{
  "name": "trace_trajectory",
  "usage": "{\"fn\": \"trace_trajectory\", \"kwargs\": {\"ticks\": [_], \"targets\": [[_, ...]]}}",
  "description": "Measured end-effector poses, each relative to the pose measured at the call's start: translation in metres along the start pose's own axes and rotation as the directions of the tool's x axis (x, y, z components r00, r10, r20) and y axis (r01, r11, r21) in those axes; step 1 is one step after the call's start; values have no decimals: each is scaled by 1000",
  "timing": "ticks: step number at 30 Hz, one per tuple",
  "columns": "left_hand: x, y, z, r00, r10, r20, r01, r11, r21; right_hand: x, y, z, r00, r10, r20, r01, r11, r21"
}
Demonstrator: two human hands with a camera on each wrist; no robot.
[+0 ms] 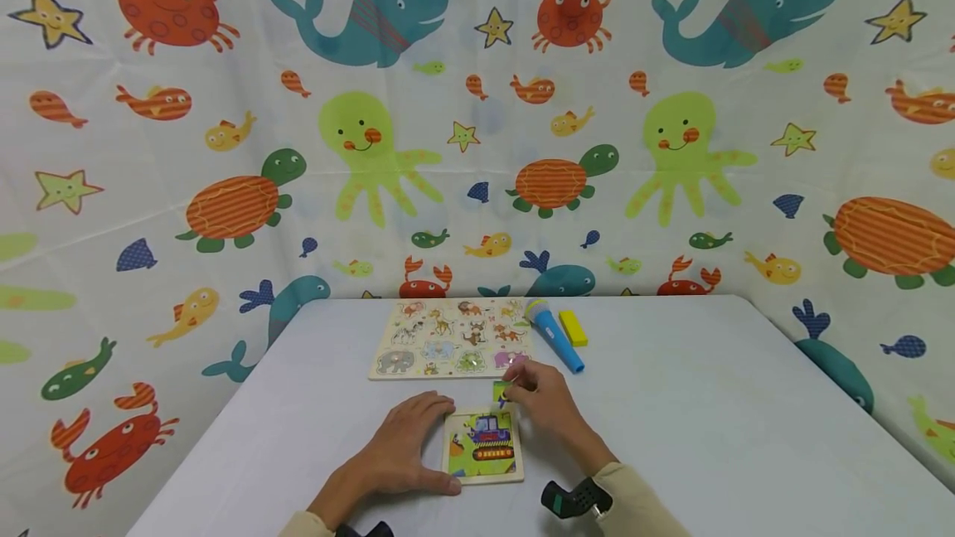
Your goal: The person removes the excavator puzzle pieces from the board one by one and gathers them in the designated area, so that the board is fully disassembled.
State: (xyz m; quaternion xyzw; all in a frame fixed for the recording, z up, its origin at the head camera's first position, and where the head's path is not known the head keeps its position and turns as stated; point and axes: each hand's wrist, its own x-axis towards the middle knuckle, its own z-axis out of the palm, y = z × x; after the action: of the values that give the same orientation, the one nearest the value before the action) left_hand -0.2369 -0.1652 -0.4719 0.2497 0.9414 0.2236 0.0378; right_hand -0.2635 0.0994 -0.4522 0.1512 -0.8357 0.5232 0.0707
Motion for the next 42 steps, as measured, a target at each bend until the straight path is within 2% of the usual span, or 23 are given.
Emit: {"fn": "trace_trajectory", "kwargs": {"ticks": [7, 26, 42], "targets": [[-2, 3, -3, 1000, 10, -5, -10, 1000, -7, 1, 7, -4, 999, 32, -4, -32, 999, 23], [0, 3, -2, 1000, 6, 2, -6, 1000, 6, 0, 18, -15, 985, 163, -65, -164, 986, -13], [-2, 0, -4, 1000, 23, -1, -23, 1000, 15, 0, 29, -15, 987, 148, -64, -156, 976, -150]]}}
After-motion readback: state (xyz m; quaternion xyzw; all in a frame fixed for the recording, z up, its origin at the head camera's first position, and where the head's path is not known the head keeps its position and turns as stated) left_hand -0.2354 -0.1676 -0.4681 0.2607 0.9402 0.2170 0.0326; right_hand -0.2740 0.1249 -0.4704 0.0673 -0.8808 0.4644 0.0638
